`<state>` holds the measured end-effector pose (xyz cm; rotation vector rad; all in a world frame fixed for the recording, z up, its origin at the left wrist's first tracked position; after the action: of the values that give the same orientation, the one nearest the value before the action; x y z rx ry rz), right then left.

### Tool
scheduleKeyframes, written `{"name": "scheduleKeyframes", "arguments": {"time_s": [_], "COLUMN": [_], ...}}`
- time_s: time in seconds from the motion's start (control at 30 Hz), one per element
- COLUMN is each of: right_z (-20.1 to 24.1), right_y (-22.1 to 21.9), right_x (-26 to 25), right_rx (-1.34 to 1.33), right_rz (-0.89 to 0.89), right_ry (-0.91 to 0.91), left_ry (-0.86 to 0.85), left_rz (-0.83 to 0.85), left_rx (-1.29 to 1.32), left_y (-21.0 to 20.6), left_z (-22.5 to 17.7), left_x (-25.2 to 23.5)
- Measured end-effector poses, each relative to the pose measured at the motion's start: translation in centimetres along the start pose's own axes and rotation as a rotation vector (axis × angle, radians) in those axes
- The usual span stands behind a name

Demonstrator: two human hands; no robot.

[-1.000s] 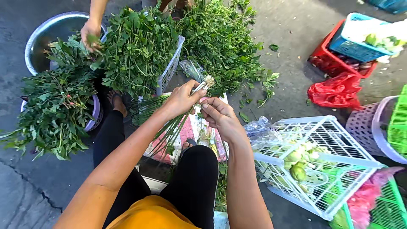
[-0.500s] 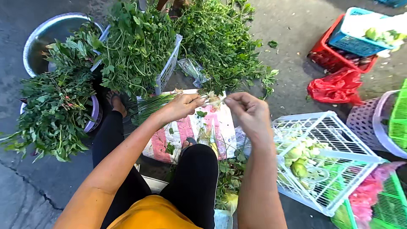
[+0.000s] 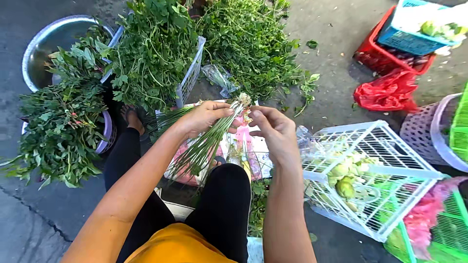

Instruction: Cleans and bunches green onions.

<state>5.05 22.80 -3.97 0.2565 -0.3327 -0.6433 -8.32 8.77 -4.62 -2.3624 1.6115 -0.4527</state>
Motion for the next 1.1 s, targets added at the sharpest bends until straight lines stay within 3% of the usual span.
{"name": "scheduleKeyframes", "arguments": {"time_s": [0.13, 0.33, 0.53, 0.63, 0.8, 0.93, 1.1], "right_z": [1.7, 2.7, 3.3, 2.9, -0.1, -3.1, -3.8], "right_y": [-2.8, -4.9, -4.0, -1.6, 5.4, 5.9, 4.4], "right_x": [0.3, 1.4, 1.4, 0.6, -0.8, -0.8, -0.7], "right_rx": [-0.053, 0.282, 0.41, 0.549, 0.597, 0.771, 0.74], "right_rz": [-0.077, -0.292, -0.39, -0.455, -0.481, -0.354, -0.314], "right_ry": [0.166, 0.61, 0.705, 0.611, 0.198, -0.085, -0.131], "left_ry": [-0.029, -0.049, -0.069, -0.062, -0.005, 0.035, 0.035], "left_rz": [-0.068, -0.126, 0.032, 0.11, 0.121, 0.078, 0.005], "left_rx": [-0.034, -0.06, -0.054, -0.102, -0.044, 0.079, 0.132], "left_y": [-0.1, 0.3, -0.7, -0.7, -0.3, -0.3, -0.5], "left_z": [-0.7, -0.8, -0.3, -0.1, 0.4, 1.0, 0.7], "left_x": [0.3, 0.7, 1.3, 1.5, 1.9, 1.2, 0.5]}}
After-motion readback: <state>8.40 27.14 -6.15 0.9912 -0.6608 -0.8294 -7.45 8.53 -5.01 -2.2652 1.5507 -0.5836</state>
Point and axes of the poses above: each hand's wrist, its own x-axis away from the middle knuckle, its own y-axis out of the back of the hand, z = x × y, the point moved 5 cm from there along -x, towards the middle knuckle, and after that the axes turned 12 degrees about -y, right-handed, at the moved point
